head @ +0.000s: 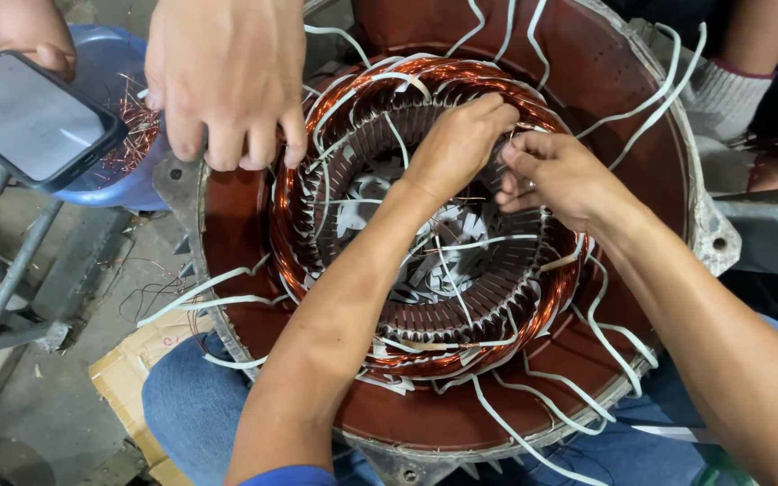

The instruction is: Repairing the internal windings of an electric motor by cutting ties and arranging wires.

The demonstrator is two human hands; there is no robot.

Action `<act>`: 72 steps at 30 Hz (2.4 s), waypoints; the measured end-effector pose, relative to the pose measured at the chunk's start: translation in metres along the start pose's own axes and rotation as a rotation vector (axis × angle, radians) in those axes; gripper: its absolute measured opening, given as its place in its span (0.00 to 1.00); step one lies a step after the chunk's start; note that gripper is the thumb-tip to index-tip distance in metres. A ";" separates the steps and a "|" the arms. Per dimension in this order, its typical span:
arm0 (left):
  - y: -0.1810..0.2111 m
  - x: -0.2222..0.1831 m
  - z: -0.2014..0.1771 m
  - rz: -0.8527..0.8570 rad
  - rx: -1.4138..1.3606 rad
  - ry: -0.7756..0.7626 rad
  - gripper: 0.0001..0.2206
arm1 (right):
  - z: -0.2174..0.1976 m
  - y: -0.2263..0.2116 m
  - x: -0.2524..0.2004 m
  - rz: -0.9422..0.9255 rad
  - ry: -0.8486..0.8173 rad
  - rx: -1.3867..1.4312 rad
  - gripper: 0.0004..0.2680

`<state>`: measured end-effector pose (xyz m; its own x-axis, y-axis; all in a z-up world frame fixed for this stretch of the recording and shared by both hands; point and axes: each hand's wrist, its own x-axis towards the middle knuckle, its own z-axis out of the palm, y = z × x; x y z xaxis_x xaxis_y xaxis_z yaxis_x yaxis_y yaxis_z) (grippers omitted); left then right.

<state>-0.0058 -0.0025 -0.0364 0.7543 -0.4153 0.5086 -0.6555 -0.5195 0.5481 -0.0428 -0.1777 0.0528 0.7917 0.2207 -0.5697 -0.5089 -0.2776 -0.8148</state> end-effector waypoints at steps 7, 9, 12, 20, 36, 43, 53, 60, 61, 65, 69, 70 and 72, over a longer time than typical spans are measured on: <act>-0.004 0.001 0.000 -0.026 -0.059 0.013 0.06 | -0.016 -0.031 -0.016 -0.405 0.101 -0.748 0.08; -0.001 0.001 0.003 -0.049 -0.096 0.030 0.08 | -0.030 -0.029 -0.004 -0.493 0.134 -0.810 0.07; 0.014 0.007 -0.010 -0.072 -0.114 0.019 0.06 | -0.031 -0.025 0.006 -0.708 0.240 -0.938 0.06; 0.024 0.002 -0.018 -0.117 -0.045 -0.101 0.06 | -0.032 -0.005 0.026 -0.888 0.339 -0.983 0.14; 0.015 -0.013 0.010 0.099 0.326 -0.157 0.26 | -0.026 -0.037 0.029 0.051 0.213 -0.882 0.11; 0.023 0.003 -0.018 -0.086 0.005 -0.140 0.10 | -0.029 -0.039 0.010 -0.667 0.298 -0.986 0.11; 0.016 0.026 -0.039 -0.524 -0.442 -0.371 0.11 | 0.014 -0.079 -0.050 0.042 0.020 -0.944 0.14; 0.012 0.023 -0.039 -0.411 -0.438 -0.390 0.13 | 0.034 -0.058 -0.044 0.188 -0.068 -0.894 0.19; 0.012 0.023 -0.039 -0.379 -0.447 -0.361 0.13 | 0.032 -0.056 -0.042 0.118 -0.031 -0.793 0.10; 0.014 0.022 -0.047 -0.364 -0.437 -0.339 0.09 | 0.011 -0.030 -0.031 -0.133 0.055 -0.846 0.10; 0.009 0.018 -0.040 -0.259 -0.352 -0.233 0.03 | -0.011 -0.013 -0.014 -0.748 0.217 -1.284 0.12; 0.009 0.018 -0.035 -0.233 -0.336 -0.181 0.02 | -0.017 -0.013 -0.012 -0.809 0.317 -1.398 0.19; 0.016 0.019 -0.035 -0.258 -0.361 -0.182 0.05 | -0.022 -0.015 -0.004 -0.894 0.357 -1.442 0.17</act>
<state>-0.0031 0.0079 0.0055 0.8670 -0.4478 0.2185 -0.3926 -0.3439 0.8530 -0.0311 -0.1946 0.0691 0.7688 0.6137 0.1796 0.6214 -0.7833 0.0167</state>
